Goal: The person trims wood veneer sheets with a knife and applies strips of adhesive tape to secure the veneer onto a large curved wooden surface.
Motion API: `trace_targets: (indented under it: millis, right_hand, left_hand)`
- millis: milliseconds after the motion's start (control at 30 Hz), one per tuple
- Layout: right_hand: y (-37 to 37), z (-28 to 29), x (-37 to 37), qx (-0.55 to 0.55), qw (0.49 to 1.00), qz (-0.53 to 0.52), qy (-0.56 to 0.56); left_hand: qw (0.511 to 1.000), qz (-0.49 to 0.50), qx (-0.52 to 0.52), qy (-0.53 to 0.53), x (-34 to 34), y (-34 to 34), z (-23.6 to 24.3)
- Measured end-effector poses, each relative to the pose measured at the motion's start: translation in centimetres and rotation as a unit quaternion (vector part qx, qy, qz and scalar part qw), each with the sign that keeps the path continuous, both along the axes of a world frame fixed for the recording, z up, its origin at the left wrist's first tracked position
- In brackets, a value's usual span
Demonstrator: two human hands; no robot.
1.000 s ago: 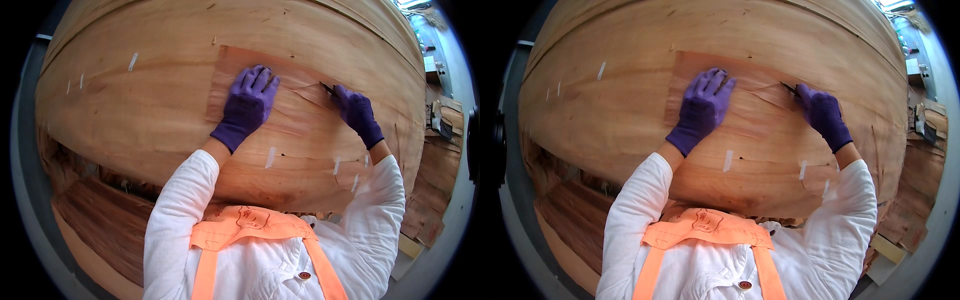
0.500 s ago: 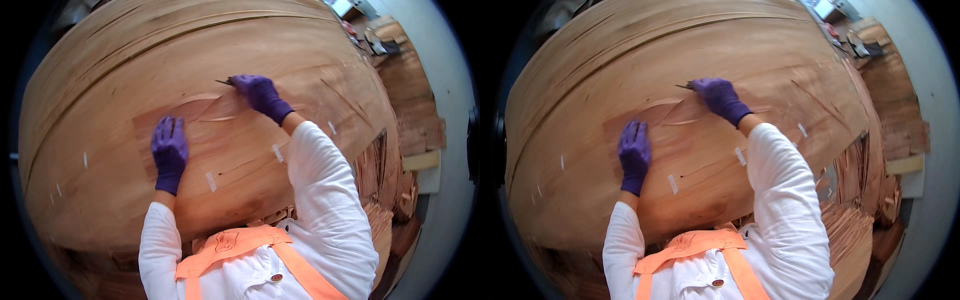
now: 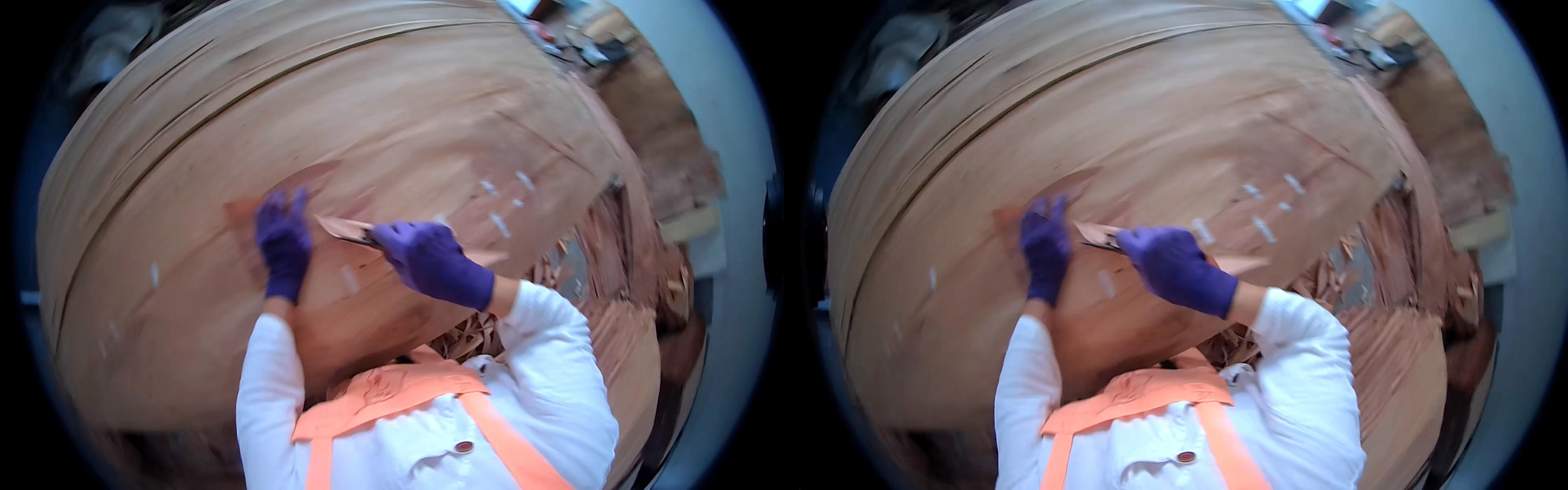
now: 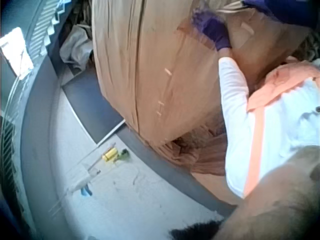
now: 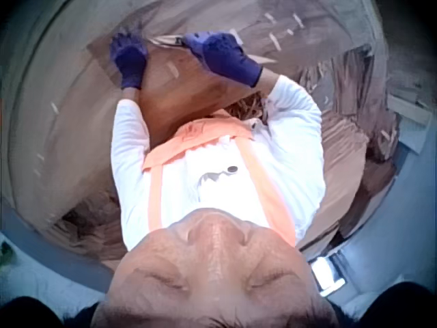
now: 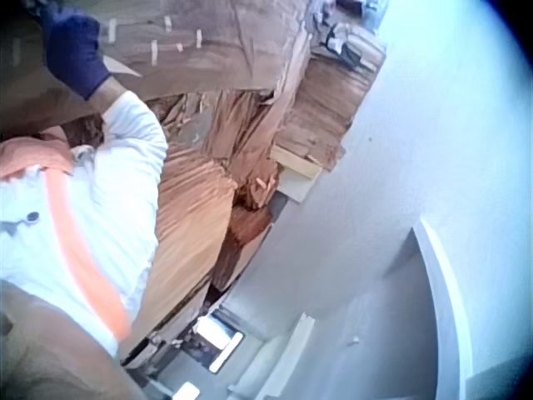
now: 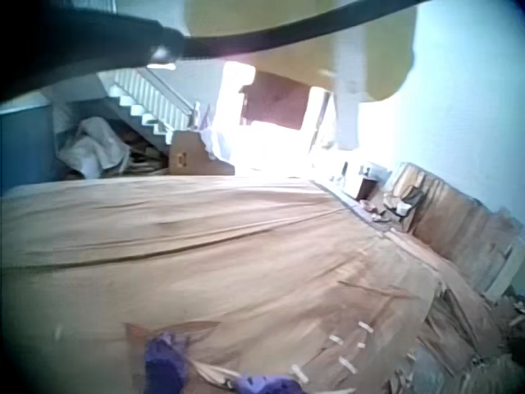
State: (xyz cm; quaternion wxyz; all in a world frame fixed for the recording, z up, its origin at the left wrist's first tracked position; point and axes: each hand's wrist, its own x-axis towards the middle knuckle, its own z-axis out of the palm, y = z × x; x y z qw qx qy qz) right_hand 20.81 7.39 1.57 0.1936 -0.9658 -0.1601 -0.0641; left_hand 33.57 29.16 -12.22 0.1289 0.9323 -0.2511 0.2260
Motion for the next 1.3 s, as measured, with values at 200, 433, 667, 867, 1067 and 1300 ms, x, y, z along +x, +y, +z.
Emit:
trace_targets:
  millis: [200, 433, 667, 867, 1067, 1300]
  right_hand:
    - [0.2, -1.0, -2.5, 0.026, 0.999, 0.006, 0.042]
    - [-3.3, 0.3, 7.7, 0.033, 0.998, -0.043, -0.043]
    - [1.4, -6.7, 14.9, -0.068, 0.997, -0.028, -0.028]
    - [2.2, -7.8, 15.0, -0.136, 0.986, 0.025, -0.097]
    - [-0.1, -8.2, 14.3, -0.169, 0.98, 0.059, -0.082]
    - [-1.1, -7.5, 14.2, -0.149, 0.983, 0.088, -0.054]
  left_hand:
    - [0.999, -0.019, -0.037, -0.007, -0.7, -1.6, 1.0]
    - [0.999, 0.001, -0.037, -0.012, -1.3, -1.3, 1.6]
    - [0.998, -0.007, -0.047, -0.028, -0.9, -2.0, 1.6]
    - [0.98, 0.057, -0.192, -0.018, -0.9, -2.0, 0.7]
    - [0.971, 0.054, -0.148, -0.181, -6.1, 2.4, 6.7]
    - [0.835, 0.509, 0.061, -0.201, -25.9, 27.8, 12.3]
